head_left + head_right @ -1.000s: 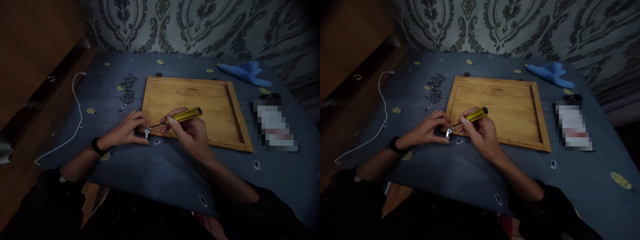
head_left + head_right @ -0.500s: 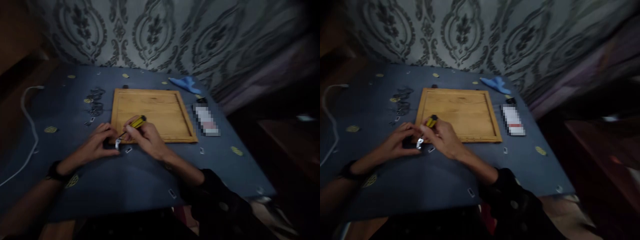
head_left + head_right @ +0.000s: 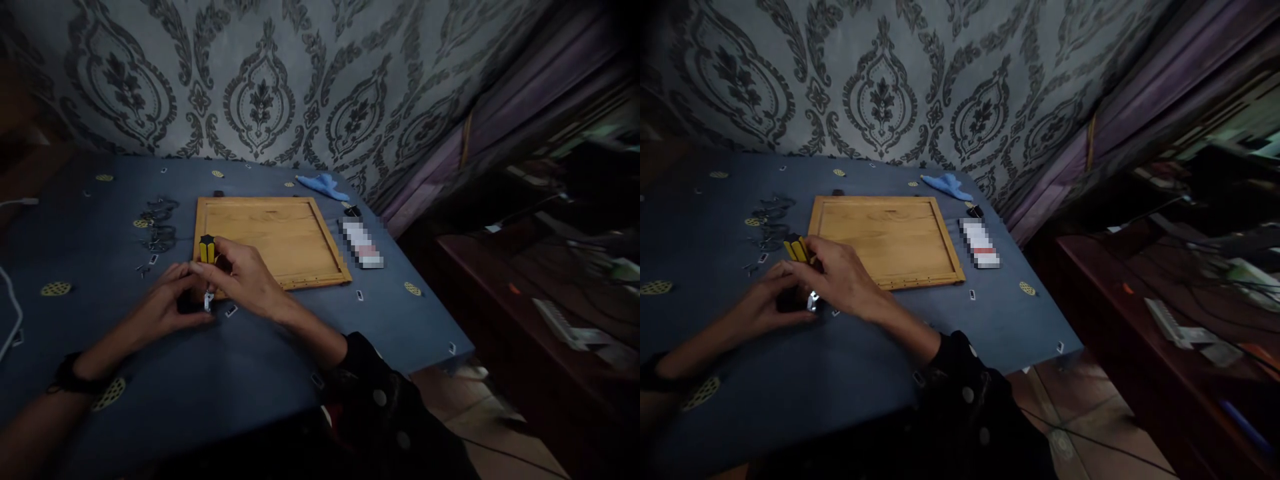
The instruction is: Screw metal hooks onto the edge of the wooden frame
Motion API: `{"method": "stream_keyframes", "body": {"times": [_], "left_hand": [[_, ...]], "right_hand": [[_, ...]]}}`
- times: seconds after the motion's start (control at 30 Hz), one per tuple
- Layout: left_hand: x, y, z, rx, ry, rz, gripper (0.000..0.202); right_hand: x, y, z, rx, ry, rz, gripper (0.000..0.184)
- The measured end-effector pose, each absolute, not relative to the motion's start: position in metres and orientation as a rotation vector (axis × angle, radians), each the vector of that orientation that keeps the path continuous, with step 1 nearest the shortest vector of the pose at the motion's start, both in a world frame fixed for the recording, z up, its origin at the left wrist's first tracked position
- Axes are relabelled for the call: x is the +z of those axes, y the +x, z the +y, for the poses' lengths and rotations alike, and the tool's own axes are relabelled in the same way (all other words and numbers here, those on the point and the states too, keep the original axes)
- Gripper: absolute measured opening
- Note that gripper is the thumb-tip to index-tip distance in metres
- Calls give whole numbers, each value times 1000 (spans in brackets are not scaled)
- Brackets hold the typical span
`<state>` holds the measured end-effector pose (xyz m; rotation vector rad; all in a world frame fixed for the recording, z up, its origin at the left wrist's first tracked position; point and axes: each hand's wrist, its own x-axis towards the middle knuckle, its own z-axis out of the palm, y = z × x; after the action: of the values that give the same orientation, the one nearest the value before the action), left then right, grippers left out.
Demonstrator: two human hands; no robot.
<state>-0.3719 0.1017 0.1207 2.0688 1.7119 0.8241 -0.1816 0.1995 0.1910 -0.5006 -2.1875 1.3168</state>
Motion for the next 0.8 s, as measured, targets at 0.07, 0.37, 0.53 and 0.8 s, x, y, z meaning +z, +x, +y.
{"method": "stream_keyframes", "body": {"times": [0.07,0.37,0.53,0.8], "left_hand": [[121,-372,102,803,2067,1717,50],[121,-371,101,779,2033,1710,51],[126,-368,101,822,2056,1680,51],[132,-365,101,813,1979,1656,53]], "right_hand": [[187,-183,199,1384,-512,-2144,32],[177,-174,202,1606,-389,-1959,34],[168,-175,205,1561,-409,-1899,39],[169,-174,209,1543,-362,-1837,40]]}}
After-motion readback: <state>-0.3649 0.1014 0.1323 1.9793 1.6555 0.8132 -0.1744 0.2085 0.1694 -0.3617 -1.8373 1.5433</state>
